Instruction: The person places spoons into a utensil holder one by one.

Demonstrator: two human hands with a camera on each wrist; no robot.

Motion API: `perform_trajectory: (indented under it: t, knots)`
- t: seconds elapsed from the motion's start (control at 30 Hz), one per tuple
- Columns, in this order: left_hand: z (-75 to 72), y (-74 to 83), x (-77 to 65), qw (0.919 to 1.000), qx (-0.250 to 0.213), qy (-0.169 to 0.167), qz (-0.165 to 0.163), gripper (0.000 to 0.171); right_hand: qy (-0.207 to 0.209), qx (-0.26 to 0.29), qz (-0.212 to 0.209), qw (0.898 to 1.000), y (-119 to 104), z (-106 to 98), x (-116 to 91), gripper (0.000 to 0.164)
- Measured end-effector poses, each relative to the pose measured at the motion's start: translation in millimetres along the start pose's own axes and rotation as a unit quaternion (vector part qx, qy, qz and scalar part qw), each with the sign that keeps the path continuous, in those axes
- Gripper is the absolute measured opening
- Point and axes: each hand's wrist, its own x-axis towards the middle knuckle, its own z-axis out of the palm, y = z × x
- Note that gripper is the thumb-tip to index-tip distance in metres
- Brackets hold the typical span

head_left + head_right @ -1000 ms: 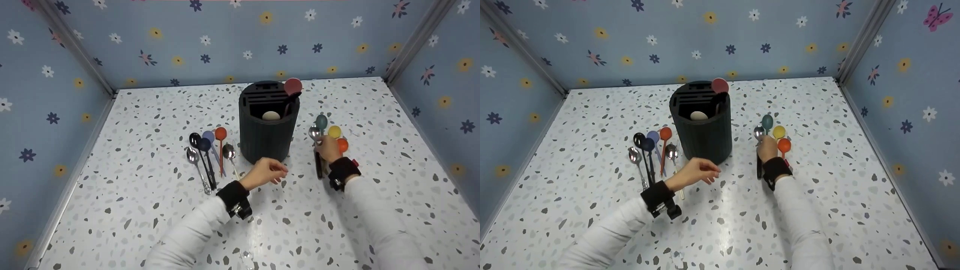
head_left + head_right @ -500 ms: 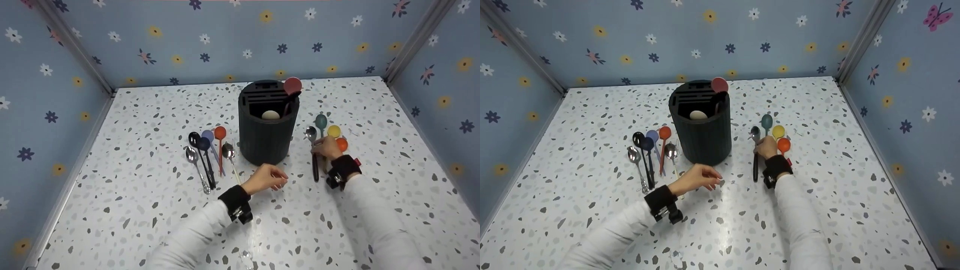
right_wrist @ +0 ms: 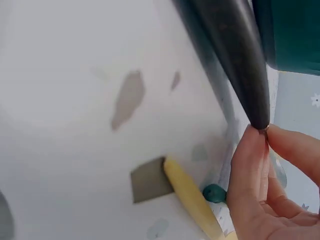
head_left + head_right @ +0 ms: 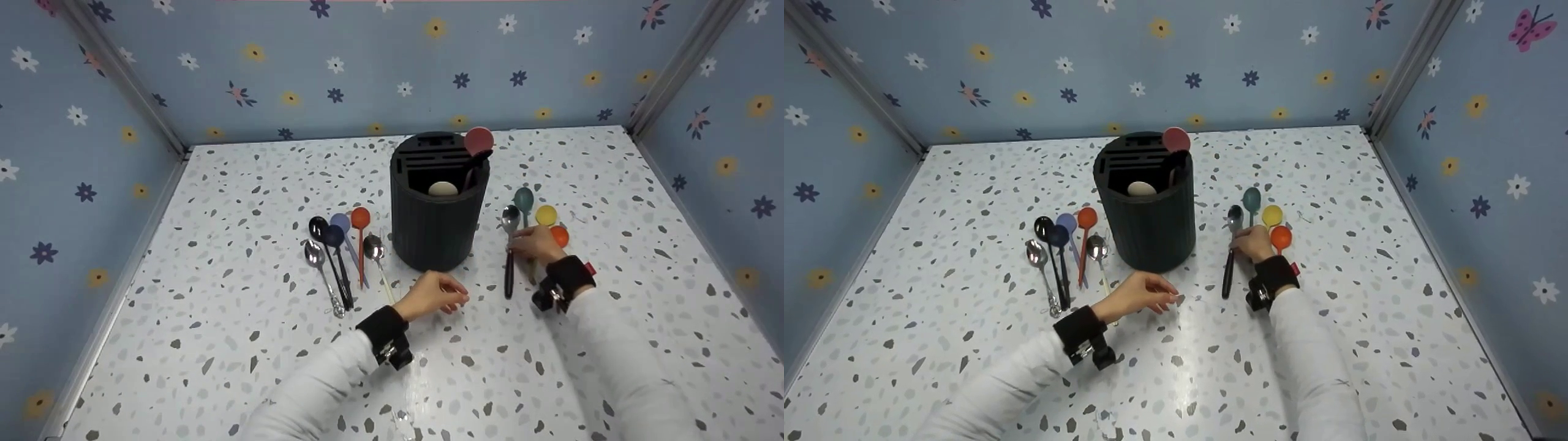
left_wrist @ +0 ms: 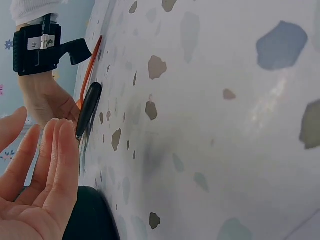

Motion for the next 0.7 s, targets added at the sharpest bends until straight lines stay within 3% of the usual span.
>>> perform_trajectory:
  t: [0.37, 0.7]
  knots:
    - [-0.9, -4.8, -0.2, 0.9998, -0.013, 0.004, -0.011, 0.018, -0.022, 0.136, 0.029, 0.99, 0.2, 8.4, -3.5, 0.044]
    - [0.8, -8.5, 3.0, 0.9994, -0.024, 0.012, -0.021, 0.02, -0.023, 0.17, 0.038, 0.984, -4.8, 19.9, -13.6, 0.047]
